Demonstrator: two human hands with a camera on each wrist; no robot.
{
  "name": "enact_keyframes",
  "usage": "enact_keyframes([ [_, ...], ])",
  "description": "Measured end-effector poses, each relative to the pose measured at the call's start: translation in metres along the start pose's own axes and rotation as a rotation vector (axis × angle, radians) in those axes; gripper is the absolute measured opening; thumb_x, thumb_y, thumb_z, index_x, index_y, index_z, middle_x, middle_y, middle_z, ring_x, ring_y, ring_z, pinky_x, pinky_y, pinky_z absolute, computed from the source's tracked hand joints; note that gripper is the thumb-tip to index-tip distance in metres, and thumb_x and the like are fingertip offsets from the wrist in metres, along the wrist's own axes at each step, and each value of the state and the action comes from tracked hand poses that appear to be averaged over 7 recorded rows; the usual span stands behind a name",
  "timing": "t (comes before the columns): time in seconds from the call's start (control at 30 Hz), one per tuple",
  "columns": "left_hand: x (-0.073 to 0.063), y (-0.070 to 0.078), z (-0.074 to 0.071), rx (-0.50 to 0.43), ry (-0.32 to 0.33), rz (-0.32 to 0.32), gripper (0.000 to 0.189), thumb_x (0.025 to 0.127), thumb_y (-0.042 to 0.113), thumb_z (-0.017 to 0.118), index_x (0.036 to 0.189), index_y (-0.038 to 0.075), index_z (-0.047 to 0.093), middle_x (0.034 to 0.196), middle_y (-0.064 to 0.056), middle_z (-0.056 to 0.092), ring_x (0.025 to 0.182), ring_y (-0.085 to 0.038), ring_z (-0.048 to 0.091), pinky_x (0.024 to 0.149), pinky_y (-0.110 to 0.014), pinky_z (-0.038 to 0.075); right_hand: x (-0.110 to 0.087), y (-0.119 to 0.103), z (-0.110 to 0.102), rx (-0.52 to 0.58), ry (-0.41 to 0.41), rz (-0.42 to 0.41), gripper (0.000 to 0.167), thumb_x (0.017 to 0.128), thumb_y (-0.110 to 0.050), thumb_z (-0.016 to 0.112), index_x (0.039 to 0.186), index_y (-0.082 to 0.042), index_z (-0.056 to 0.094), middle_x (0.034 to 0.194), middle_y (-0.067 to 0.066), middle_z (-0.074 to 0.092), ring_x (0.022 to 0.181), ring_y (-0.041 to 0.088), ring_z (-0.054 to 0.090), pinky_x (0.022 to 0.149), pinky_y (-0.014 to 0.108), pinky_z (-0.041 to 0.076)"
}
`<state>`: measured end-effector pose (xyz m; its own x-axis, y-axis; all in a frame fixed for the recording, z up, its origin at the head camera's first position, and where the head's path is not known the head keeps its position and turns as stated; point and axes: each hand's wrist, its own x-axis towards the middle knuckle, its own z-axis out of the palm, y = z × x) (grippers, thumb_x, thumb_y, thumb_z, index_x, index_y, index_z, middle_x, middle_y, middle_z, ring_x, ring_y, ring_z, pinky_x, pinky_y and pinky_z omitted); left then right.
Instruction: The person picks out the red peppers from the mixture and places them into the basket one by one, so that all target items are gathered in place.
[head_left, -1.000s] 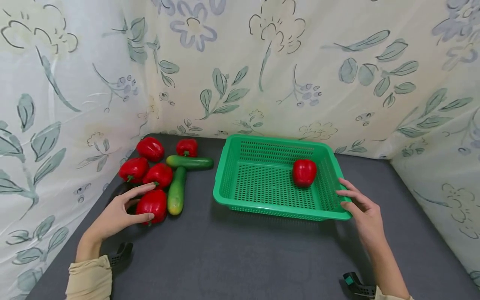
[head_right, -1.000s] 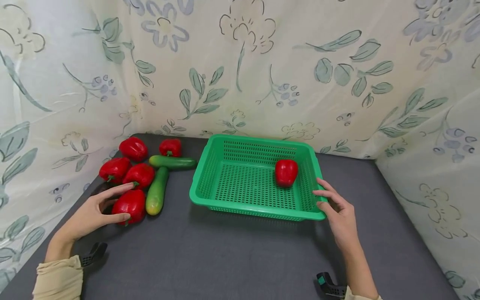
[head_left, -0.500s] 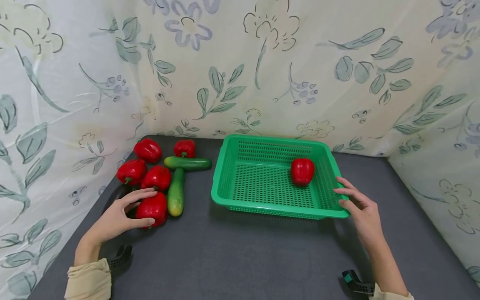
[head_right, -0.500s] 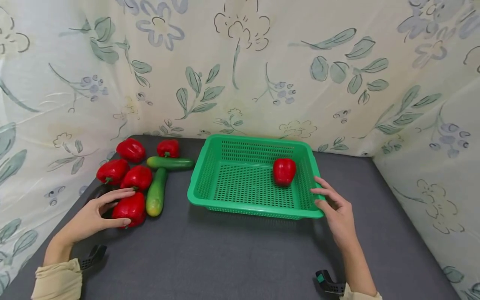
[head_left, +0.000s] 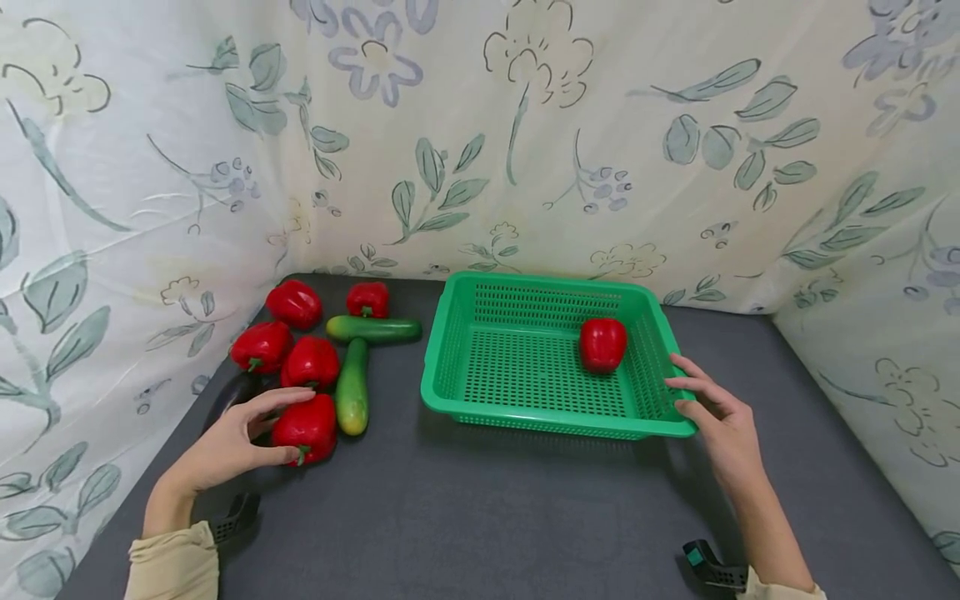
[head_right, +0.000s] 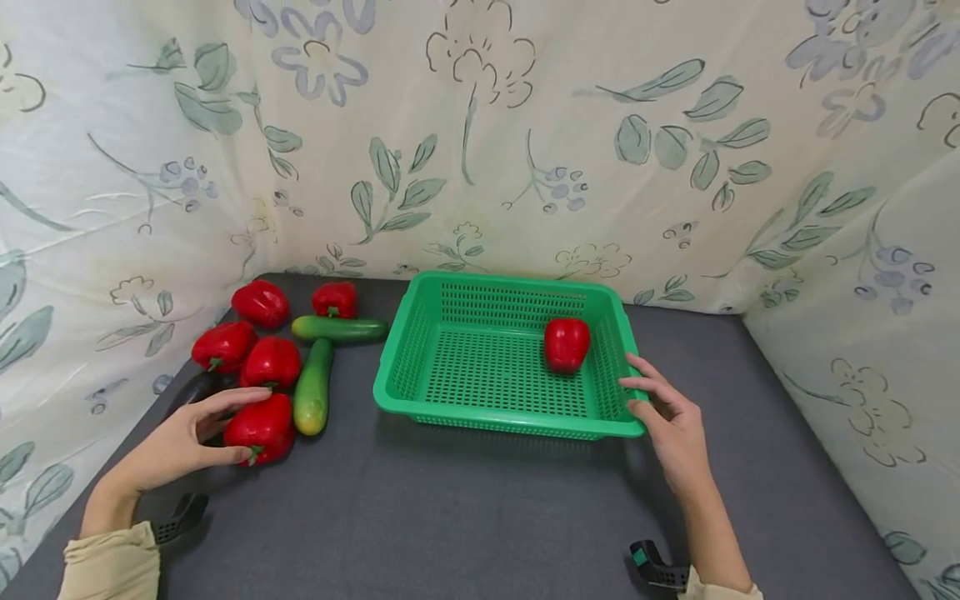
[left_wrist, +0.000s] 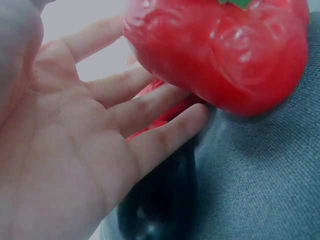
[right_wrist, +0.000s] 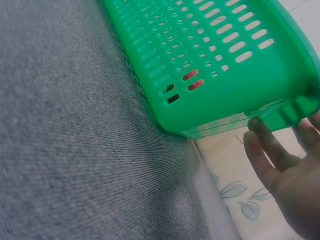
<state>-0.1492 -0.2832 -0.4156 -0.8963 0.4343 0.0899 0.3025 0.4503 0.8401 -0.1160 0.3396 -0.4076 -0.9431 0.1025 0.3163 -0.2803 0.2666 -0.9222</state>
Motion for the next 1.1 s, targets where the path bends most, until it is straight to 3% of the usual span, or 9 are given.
enact_keyframes([
  [0.3,0.001,0.003,0.001,-0.038,0.038,-0.024,0.066,0.081,0.011,0.081,0.14,0.013,0.052,0.137,-0.005,0.05,0.12,-0.013,0.049,0.094,-0.018,0.043,-0.001,0.001,-0.001,0.01,-0.002,0.011,0.026,0.096,0.007,0.056,0.121,0.012,0.06,0.149,0.01,0.044,0.142,0.019,0.028,0.094,0.015,0.038],
  [0.6,0.006,0.011,0.004,-0.08,0.117,0.03,0.068,0.077,0.004,0.083,0.138,0.011,0.053,0.136,-0.005,0.049,0.12,-0.016,0.047,0.095,-0.015,0.041,0.0,-0.001,-0.001,0.027,0.006,0.012,0.026,0.095,0.008,0.056,0.12,0.013,0.06,0.149,0.01,0.044,0.142,0.02,0.029,0.094,0.016,0.038],
  [1.1,0.01,0.015,0.009,-0.044,0.188,-0.002,0.073,0.078,0.006,0.083,0.143,0.013,0.05,0.138,-0.003,0.047,0.116,-0.016,0.049,0.093,-0.014,0.042,0.001,-0.003,0.0,0.01,-0.003,0.012,0.026,0.096,0.007,0.056,0.121,0.013,0.061,0.149,0.011,0.044,0.142,0.02,0.028,0.094,0.015,0.038],
])
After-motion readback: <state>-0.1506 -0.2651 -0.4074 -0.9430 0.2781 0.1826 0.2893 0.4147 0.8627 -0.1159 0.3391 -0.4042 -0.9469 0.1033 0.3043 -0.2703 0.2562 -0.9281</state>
